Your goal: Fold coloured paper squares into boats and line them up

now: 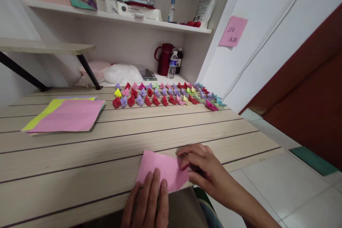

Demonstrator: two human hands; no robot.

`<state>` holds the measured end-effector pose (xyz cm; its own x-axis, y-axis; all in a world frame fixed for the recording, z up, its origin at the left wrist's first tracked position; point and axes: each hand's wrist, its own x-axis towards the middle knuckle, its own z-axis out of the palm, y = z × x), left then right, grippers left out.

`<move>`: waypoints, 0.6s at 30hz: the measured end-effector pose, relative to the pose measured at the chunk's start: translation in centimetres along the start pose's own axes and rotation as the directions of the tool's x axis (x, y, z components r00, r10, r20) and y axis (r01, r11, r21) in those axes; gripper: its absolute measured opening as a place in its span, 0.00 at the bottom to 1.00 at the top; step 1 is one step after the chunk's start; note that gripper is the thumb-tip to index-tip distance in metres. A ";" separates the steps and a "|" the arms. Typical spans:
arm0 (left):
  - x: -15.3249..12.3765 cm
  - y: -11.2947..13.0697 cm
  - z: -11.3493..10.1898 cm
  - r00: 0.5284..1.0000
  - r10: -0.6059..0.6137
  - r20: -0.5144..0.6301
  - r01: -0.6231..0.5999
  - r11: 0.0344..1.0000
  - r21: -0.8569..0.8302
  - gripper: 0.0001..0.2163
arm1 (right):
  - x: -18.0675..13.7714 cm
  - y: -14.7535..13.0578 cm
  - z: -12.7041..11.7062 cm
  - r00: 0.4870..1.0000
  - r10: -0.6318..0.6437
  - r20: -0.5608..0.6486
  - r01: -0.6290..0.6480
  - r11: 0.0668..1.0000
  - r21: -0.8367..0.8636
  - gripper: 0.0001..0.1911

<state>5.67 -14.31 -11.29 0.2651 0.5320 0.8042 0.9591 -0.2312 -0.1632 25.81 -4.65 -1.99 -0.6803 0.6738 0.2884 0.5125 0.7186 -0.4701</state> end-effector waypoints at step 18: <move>0.3 -0.5 -0.6 0.997 -0.054 0.051 0.058 0.993 -0.098 0.13 | 1.8 0.3 2.4 0.972 0.155 -0.178 -0.157 0.988 0.003 0.11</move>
<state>5.24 -14.57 -10.66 0.2179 0.5841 0.7819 0.9586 -0.2788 -0.0588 23.52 -3.66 -3.61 -0.4882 0.7967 0.3563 0.6115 0.6036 -0.5117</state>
